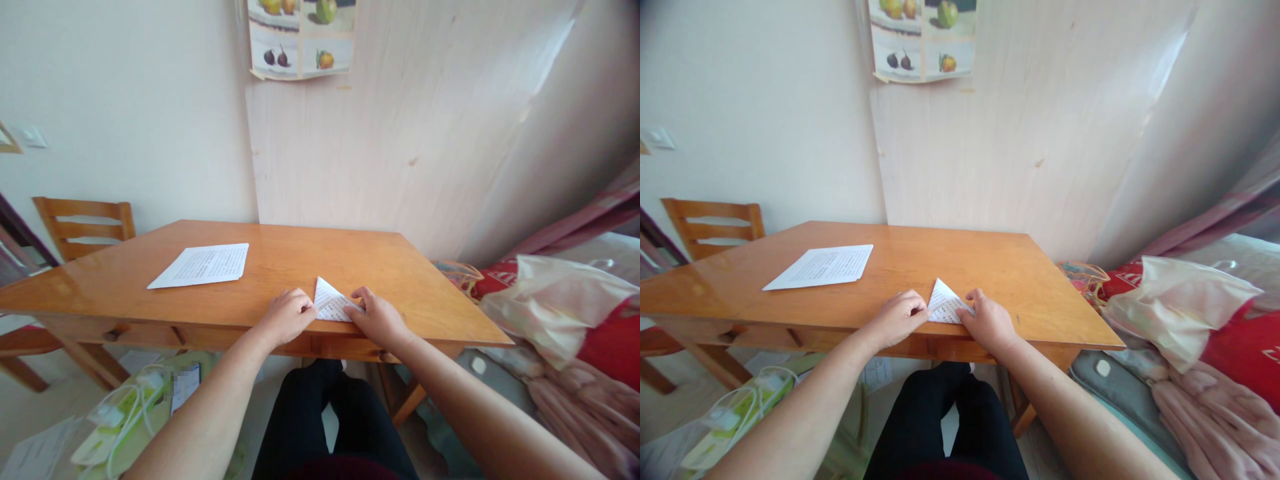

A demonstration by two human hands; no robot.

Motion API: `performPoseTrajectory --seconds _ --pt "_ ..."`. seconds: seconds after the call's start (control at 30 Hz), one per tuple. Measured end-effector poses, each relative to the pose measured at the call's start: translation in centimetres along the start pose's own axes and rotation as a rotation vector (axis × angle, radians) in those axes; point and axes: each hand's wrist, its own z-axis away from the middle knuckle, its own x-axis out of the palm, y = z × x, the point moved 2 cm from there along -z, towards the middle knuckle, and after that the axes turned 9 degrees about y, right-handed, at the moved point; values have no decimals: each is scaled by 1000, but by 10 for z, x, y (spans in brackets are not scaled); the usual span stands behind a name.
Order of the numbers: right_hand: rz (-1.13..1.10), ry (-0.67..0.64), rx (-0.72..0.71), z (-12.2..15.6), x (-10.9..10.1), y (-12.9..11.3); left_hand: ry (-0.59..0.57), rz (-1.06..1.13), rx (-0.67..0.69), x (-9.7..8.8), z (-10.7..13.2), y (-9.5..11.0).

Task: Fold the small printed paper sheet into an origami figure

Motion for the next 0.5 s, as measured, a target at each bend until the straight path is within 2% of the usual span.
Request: performPoseTrajectory --seconds 0.3,0.5 --pt "76 71 -81 7 -1 -2 61 -47 -16 2 4 8" --pt "87 61 -115 9 0 -4 77 -86 -14 2 3 11"
